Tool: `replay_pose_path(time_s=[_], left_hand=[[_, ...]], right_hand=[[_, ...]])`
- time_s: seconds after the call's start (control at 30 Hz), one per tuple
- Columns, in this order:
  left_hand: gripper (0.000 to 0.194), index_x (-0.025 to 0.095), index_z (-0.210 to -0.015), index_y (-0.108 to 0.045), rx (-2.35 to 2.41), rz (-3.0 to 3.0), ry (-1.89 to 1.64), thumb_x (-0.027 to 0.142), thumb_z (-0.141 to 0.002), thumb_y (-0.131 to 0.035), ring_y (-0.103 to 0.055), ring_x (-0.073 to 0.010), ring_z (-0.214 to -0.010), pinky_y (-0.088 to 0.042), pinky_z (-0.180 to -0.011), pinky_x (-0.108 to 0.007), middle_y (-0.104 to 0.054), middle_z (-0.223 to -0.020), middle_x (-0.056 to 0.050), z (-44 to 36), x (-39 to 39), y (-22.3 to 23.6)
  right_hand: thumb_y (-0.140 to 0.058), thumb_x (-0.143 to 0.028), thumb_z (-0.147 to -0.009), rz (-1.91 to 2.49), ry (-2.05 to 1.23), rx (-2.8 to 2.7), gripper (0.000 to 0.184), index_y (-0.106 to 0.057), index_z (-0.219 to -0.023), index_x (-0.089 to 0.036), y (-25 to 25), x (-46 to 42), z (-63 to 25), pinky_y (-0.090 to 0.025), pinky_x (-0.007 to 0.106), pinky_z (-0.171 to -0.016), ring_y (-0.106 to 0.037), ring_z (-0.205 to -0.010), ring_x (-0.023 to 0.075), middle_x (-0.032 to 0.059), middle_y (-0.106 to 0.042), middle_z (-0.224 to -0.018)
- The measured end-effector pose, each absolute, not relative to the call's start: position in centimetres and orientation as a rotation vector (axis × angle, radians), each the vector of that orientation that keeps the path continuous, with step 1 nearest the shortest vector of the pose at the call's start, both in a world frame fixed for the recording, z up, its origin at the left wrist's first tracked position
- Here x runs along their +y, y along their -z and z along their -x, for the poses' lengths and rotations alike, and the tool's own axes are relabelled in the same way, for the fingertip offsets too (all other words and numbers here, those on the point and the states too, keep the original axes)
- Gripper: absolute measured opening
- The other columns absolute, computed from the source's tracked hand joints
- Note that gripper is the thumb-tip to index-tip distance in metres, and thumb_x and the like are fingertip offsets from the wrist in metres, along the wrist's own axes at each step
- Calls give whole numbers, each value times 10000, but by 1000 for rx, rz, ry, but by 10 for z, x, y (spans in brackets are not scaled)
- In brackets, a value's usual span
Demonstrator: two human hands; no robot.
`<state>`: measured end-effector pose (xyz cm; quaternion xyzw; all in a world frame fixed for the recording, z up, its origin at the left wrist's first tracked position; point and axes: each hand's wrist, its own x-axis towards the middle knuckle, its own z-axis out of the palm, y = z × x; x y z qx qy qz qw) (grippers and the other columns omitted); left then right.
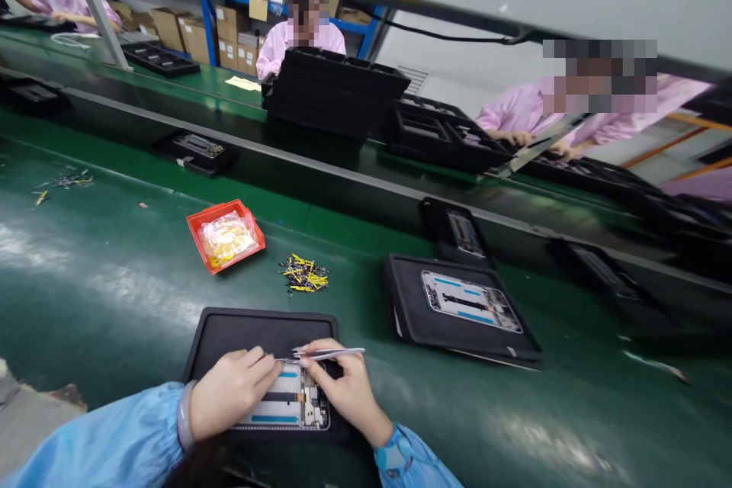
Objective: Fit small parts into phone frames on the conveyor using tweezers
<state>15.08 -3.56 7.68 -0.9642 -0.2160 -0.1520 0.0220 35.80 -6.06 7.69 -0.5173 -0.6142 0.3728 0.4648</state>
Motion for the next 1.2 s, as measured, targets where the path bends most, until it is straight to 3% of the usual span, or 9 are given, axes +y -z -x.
replay_pose_path(time_s=[0.5, 0.83, 1.2], left_hand=[[397, 141, -936, -550, -676, 2943, 721, 124, -1012, -161, -532, -138, -575, -404, -507, -251, -600, -699, -2, -154, -30, -82], [208, 133, -955, -551, -681, 2941, 590, 71, -961, -352, -549, -149, -645, -417, -577, -266, -586, -729, -2, -156, -28, -83], [271, 118, -956, -537, -600, 2896, 663, 32, -964, -280, -547, -142, -616, -415, -573, -272, -583, -697, 7, -157, -27, -88]], right_hand=[[-636, -258, -836, 1237, -881, -1572, 100, -709, -788, -210, -73, -62, -358, -567, 287, -668, -711, -700, 205, 41, -750, -761], [-563, -319, -911, 1172, -679, -1783, 166, -677, -866, -207, -74, -65, -352, -556, 299, -688, -706, -743, 204, 65, -745, -811], [-621, -214, -856, 1197, -704, -1449, 26, -625, -830, -216, -79, -71, -353, -553, 229, -656, -705, -695, 162, 13, -721, -750]])
